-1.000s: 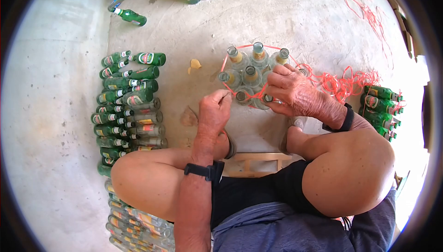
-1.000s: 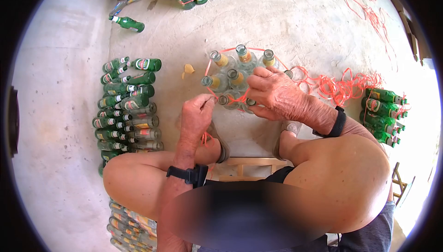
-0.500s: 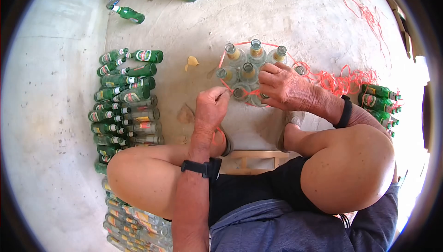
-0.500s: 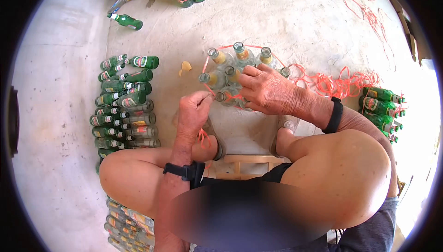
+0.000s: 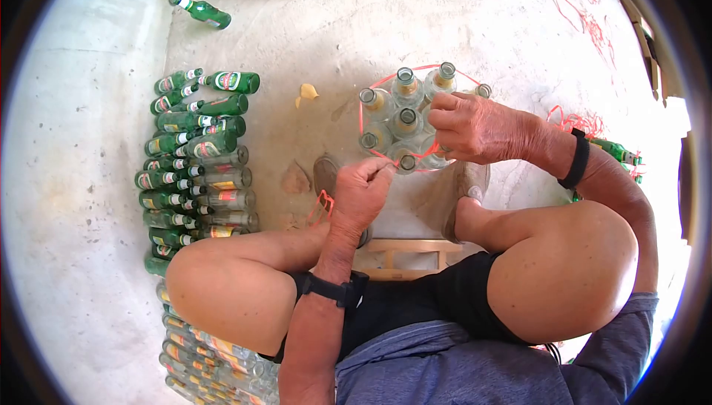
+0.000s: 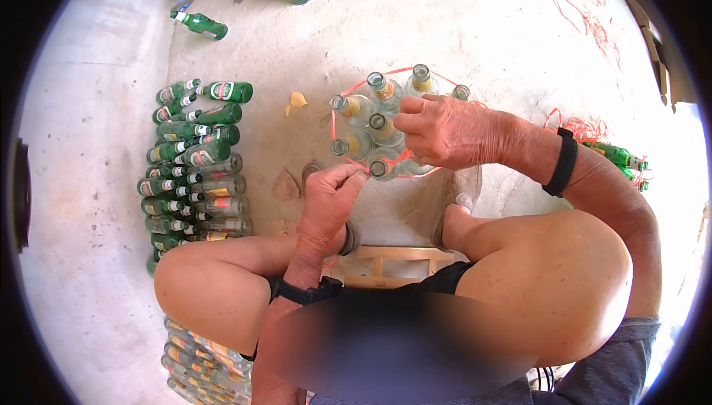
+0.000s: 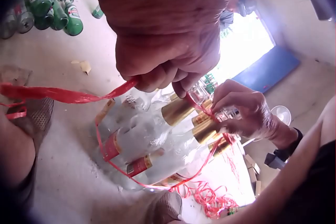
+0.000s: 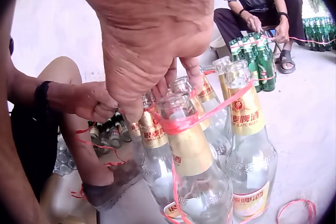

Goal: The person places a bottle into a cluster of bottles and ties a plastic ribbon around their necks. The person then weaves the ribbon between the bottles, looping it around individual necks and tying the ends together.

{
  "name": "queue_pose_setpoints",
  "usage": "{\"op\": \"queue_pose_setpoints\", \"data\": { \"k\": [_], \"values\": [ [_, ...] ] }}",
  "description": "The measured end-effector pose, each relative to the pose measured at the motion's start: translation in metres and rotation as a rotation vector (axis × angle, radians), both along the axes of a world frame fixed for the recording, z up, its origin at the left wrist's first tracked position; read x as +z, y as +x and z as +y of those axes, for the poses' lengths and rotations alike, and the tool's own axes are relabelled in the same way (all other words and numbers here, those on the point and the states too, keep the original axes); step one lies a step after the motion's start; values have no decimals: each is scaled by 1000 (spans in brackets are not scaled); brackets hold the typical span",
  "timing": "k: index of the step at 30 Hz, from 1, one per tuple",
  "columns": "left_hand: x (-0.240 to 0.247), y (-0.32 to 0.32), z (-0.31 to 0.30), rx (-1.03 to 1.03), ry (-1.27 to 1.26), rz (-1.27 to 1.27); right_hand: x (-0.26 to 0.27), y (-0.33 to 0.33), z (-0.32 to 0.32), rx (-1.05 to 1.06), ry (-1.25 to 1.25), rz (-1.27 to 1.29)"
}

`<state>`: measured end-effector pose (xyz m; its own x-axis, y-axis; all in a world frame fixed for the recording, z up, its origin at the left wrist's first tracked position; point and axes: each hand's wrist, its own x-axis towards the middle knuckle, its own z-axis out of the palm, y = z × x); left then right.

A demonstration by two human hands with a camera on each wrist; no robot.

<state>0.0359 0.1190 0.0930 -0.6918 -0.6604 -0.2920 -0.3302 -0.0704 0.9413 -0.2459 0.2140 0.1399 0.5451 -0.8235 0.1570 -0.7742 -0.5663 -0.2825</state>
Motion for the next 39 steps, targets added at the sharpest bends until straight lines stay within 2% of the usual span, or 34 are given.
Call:
{"op": "queue_pose_setpoints", "data": {
  "k": [4,12,18,25,30,33,36,39],
  "values": [
    [6,-1,4,-28,70,-30,6,1,2,-25,-3,38],
    [-14,6,1,-35,-42,-10,18,22,7,-185,27,53],
    [-22,7,1,-24,0,-10,25,35,-8,-120,77,-97],
    [-34,6,1,-4,6,9,11,62,-29,-149,285,-237],
    [-42,0,3,77,-104,-9,-14,76,-38,-338,471,-286],
    [-53,-1,5,126,-182,-27,-6,80,-48,-556,901,-498],
    [-56,-2,2,161,-230,-86,-39,75,-41,-370,491,-471],
    [-61,-4,-1,204,-244,-93,-50,73,-40,-342,503,-476]
  ]
}}
